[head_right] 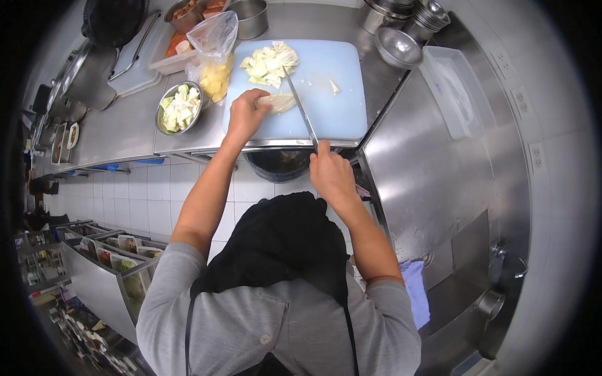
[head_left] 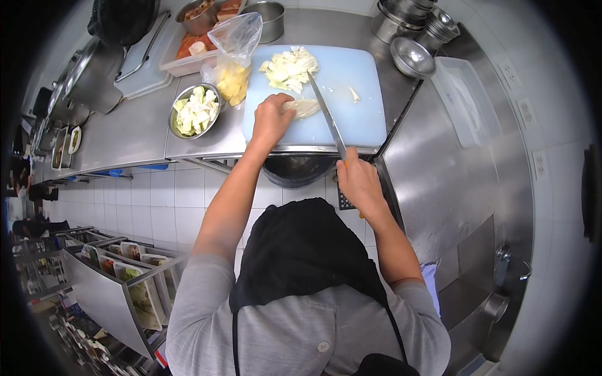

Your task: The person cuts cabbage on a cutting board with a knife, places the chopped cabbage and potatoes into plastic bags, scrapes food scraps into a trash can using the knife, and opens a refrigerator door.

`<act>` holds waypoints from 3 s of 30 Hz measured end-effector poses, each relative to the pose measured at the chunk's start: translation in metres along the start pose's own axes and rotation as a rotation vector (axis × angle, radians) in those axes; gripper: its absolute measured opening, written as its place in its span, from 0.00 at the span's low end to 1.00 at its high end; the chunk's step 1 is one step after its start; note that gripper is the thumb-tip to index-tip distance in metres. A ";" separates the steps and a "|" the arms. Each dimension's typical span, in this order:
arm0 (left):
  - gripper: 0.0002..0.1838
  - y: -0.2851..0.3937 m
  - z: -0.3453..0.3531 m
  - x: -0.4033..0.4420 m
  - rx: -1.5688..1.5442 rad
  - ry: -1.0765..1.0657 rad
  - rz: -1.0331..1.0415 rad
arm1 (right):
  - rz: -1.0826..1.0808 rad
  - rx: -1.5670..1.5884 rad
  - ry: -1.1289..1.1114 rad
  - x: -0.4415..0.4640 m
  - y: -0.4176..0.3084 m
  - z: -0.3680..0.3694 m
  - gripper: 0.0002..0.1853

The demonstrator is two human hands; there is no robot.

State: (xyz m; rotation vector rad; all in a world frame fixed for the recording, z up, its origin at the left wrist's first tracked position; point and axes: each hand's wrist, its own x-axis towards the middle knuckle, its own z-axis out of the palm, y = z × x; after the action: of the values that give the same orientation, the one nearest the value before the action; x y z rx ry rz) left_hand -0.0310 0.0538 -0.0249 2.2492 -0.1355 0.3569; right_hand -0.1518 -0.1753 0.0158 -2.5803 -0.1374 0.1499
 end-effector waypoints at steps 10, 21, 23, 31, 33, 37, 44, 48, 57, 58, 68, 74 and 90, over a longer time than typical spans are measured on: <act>0.16 -0.006 0.003 -0.001 0.045 -0.001 0.015 | 0.052 0.065 -0.112 -0.006 -0.013 -0.007 0.14; 0.16 -0.003 0.002 -0.006 0.028 0.016 -0.039 | 0.145 0.052 -0.270 -0.002 0.000 0.020 0.15; 0.16 -0.009 0.001 -0.009 0.014 0.031 -0.070 | 0.134 0.051 -0.312 -0.001 0.000 0.015 0.15; 0.16 -0.028 -0.001 -0.006 -0.031 0.113 -0.003 | 0.107 0.076 -0.336 0.015 0.019 -0.022 0.15; 0.17 -0.028 -0.006 -0.006 -0.057 0.052 -0.053 | 0.112 0.072 -0.309 0.014 0.016 -0.026 0.14; 0.18 -0.037 -0.004 -0.006 -0.095 0.133 -0.015 | -0.010 -0.003 -0.148 0.009 0.015 -0.016 0.13; 0.14 -0.030 -0.015 -0.006 -0.102 0.044 -0.156 | -0.149 -0.089 -0.093 0.006 -0.007 -0.012 0.12; 0.12 -0.037 -0.014 -0.001 -0.072 0.096 -0.022 | -0.169 -0.131 -0.119 0.010 -0.011 -0.009 0.12; 0.12 -0.038 -0.015 -0.001 -0.099 0.115 -0.057 | -0.163 -0.127 -0.167 0.013 -0.010 -0.002 0.11; 0.11 -0.038 -0.015 -0.001 -0.103 0.112 -0.060 | -0.144 -0.153 -0.197 0.013 -0.010 -0.001 0.11; 0.11 -0.058 -0.006 -0.018 -0.155 0.209 -0.087 | -0.165 -0.239 -0.287 0.023 0.000 -0.015 0.09; 0.10 -0.058 -0.007 -0.025 -0.167 0.231 -0.120 | -0.149 -0.315 -0.243 0.012 0.018 -0.014 0.09; 0.24 -0.035 -0.011 -0.009 0.207 -0.062 0.036 | -0.075 -0.420 0.277 0.107 0.078 -0.034 0.12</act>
State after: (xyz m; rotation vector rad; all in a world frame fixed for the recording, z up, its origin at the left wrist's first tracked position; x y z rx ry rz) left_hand -0.0341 0.0847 -0.0462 2.4663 -0.1793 0.3329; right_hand -0.0359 -0.2449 -0.0056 -2.9729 -0.1784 -0.2943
